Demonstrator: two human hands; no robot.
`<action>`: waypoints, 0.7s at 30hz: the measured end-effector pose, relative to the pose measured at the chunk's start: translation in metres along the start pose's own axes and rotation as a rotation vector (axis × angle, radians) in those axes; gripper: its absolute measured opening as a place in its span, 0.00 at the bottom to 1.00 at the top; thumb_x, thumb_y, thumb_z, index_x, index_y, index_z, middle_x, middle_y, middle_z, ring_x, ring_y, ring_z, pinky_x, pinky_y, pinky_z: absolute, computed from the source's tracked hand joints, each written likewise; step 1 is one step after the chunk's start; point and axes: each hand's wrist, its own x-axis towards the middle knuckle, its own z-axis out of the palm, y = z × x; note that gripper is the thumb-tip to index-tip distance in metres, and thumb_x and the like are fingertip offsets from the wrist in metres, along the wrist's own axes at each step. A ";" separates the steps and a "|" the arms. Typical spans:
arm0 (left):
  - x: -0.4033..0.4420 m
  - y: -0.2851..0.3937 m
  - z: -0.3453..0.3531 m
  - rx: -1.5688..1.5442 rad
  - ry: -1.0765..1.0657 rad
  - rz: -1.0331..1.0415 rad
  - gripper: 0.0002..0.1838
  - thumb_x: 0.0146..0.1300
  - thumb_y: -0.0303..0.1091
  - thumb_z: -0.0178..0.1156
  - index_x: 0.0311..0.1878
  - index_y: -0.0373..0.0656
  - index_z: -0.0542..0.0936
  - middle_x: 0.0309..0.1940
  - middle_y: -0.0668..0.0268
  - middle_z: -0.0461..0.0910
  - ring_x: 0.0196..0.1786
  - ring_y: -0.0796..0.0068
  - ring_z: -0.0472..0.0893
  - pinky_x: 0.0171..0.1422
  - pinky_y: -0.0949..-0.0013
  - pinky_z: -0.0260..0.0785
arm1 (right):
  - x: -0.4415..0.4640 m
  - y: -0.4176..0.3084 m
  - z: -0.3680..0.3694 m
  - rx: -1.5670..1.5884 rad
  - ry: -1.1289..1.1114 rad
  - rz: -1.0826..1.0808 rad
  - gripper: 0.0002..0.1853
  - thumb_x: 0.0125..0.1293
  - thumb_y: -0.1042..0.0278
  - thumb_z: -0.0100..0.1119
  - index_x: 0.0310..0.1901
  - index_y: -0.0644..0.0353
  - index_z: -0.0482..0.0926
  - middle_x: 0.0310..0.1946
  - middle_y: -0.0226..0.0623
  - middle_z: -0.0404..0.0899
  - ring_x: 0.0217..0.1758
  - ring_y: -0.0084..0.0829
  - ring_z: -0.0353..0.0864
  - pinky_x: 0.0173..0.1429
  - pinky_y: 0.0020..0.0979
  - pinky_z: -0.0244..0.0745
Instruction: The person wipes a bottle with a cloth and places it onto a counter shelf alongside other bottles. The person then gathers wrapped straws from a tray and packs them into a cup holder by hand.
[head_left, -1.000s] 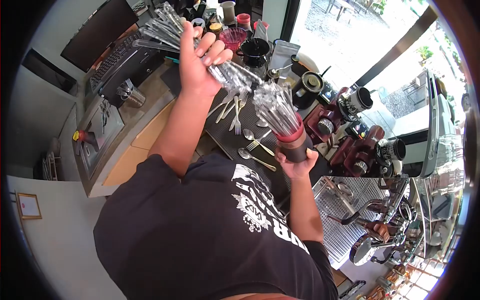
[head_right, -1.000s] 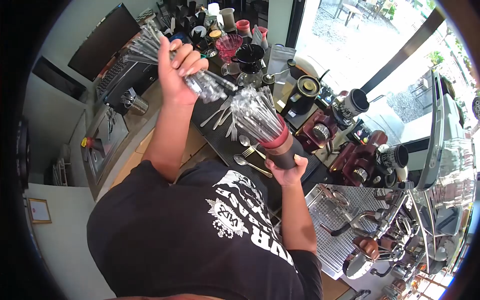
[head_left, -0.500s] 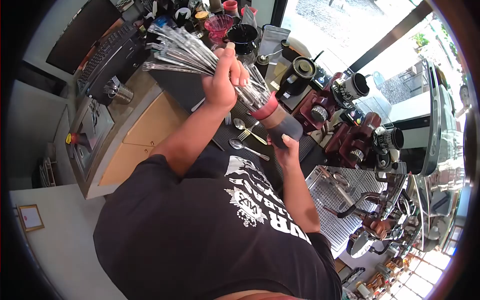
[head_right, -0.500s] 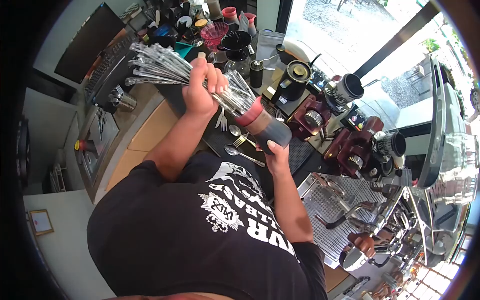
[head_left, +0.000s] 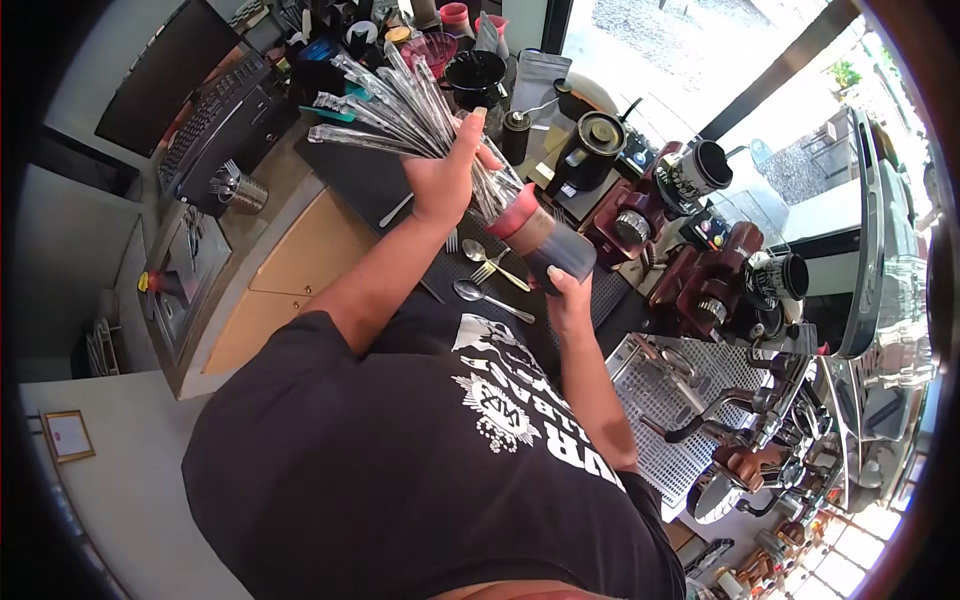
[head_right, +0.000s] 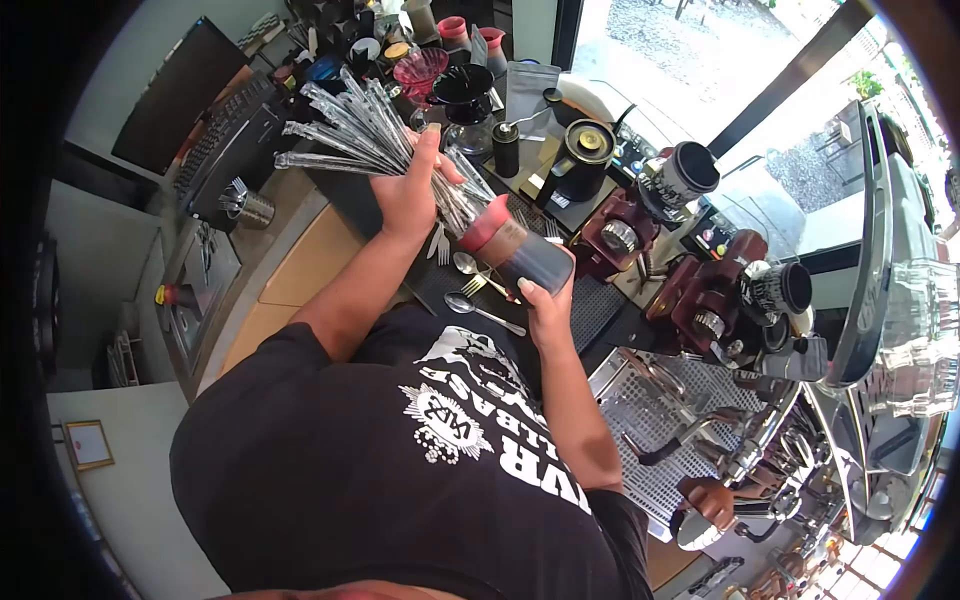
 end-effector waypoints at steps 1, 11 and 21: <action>0.004 -0.005 -0.002 0.042 -0.039 0.067 0.08 0.69 0.25 0.64 0.37 0.41 0.73 0.21 0.66 0.76 0.17 0.72 0.78 0.23 0.69 0.71 | 0.000 0.000 0.000 0.011 -0.011 0.011 0.39 0.55 0.61 0.69 0.66 0.58 0.60 0.54 0.43 0.73 0.48 0.35 0.80 0.41 0.35 0.82; 0.006 0.006 0.026 0.017 -0.049 -0.091 0.11 0.68 0.28 0.67 0.29 0.41 0.76 0.16 0.65 0.80 0.17 0.76 0.79 0.27 0.72 0.71 | 0.001 -0.005 0.010 0.095 0.023 0.022 0.36 0.55 0.57 0.68 0.63 0.63 0.67 0.47 0.43 0.79 0.38 0.34 0.83 0.39 0.35 0.81; 0.002 -0.009 0.012 -0.396 -0.086 -0.690 0.16 0.73 0.46 0.60 0.39 0.42 0.74 0.32 0.59 0.82 0.36 0.57 0.87 0.50 0.55 0.80 | 0.004 0.009 -0.005 0.059 0.104 -0.074 0.39 0.57 0.69 0.69 0.68 0.57 0.58 0.57 0.42 0.71 0.56 0.37 0.78 0.53 0.40 0.84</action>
